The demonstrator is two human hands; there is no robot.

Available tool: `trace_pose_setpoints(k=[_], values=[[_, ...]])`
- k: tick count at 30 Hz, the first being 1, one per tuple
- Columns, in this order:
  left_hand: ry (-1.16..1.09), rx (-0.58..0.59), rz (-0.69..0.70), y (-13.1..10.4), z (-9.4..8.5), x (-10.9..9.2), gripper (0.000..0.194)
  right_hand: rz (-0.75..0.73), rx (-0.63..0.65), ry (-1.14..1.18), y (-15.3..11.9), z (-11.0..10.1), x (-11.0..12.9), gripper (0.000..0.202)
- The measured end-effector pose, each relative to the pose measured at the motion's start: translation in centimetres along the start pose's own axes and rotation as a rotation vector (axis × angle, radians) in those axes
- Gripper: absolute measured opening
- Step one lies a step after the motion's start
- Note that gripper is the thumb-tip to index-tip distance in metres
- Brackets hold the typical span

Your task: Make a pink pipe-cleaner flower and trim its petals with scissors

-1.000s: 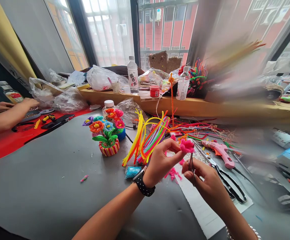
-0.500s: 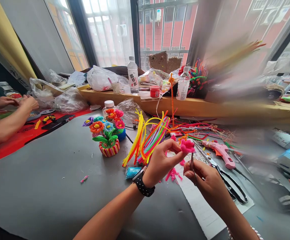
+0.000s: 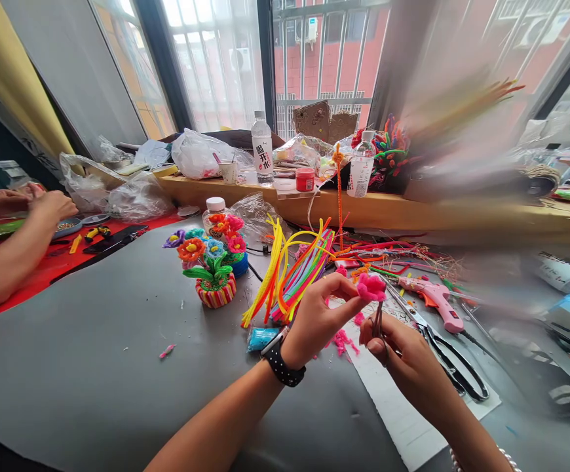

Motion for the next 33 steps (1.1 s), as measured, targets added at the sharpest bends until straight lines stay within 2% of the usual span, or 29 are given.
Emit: trace_pose_setpoints(k=[22,33], values=[[-0.015,-0.025,-0.005,-0.01,0.11,0.07,0.022,-0.022,0.013,-0.066,-0.06,-0.04,-0.47,0.04],[-0.019,-0.038,-0.039,0.08,0.09,-0.08,0.023,-0.011,-0.088,-0.156,-0.18,0.2,-0.39,0.039]])
Point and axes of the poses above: each hand's wrist, its own y-axis towards the middle knuckle, its own z-axis out of the palm, x = y × z, the point moved 1 cm from there along y, towards the middle knuckle, and after that the axes turned 12 degrees about -x, right-handed, at the moved point
